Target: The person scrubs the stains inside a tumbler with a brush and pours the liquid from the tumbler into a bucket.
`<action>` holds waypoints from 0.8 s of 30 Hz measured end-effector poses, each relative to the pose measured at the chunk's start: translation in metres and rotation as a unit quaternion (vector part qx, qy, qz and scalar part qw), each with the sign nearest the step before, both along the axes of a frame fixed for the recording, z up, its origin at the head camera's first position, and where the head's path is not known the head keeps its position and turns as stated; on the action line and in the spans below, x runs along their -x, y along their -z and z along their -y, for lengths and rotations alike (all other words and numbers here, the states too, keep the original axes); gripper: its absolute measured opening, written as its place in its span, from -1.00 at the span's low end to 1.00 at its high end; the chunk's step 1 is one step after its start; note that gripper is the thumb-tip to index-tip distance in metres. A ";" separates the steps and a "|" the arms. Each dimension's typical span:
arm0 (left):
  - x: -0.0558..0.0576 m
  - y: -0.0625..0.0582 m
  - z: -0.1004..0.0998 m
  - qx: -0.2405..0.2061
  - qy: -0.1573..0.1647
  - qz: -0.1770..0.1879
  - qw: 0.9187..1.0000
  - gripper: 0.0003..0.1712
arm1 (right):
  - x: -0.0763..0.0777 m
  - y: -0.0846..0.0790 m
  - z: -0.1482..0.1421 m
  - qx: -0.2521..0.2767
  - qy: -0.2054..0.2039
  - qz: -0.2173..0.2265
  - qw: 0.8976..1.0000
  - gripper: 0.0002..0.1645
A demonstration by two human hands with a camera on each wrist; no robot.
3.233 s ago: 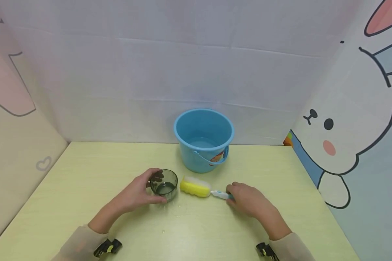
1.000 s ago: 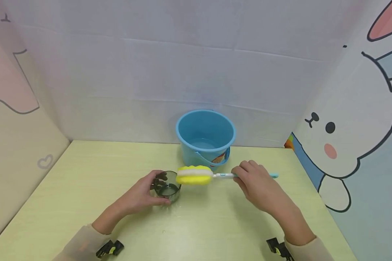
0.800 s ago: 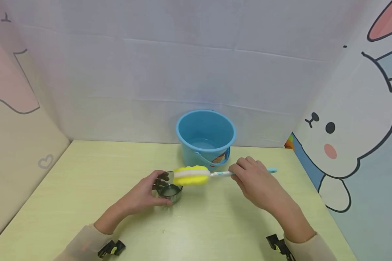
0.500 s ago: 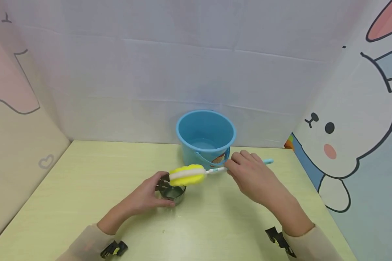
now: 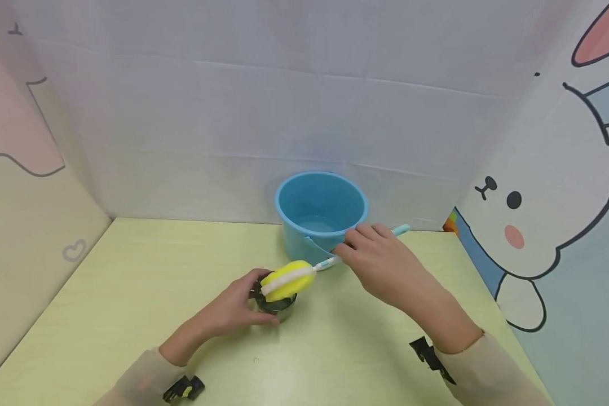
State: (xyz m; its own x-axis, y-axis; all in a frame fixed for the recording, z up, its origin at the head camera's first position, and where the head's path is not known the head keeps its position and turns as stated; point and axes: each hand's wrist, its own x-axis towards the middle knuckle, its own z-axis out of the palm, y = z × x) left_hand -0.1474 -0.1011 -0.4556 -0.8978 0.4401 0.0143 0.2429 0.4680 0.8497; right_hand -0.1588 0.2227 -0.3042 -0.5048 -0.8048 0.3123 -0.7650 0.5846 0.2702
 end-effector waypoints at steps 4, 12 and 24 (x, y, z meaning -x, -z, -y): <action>-0.001 -0.001 -0.002 0.000 0.005 -0.002 1.000 0.15 | 0.000 -0.006 0.008 -0.041 0.001 -0.014 0.999 -0.60; -0.002 -0.002 -0.007 0.002 0.008 0.002 1.000 0.16 | 0.001 -0.014 0.025 -0.122 0.006 -0.060 0.991 -0.77; -0.002 0.000 -0.010 -0.006 0.012 0.001 1.000 0.12 | 0.001 -0.014 0.051 -0.168 -0.030 -0.112 0.979 -0.71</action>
State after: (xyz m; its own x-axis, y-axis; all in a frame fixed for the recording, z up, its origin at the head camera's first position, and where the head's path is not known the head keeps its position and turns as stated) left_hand -0.1453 -0.0909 -0.4552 -0.8867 0.4620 0.0176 0.2519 0.4509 0.8563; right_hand -0.1595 0.1718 -0.2897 -0.4034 -0.9069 0.1214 -0.6948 0.3900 0.6043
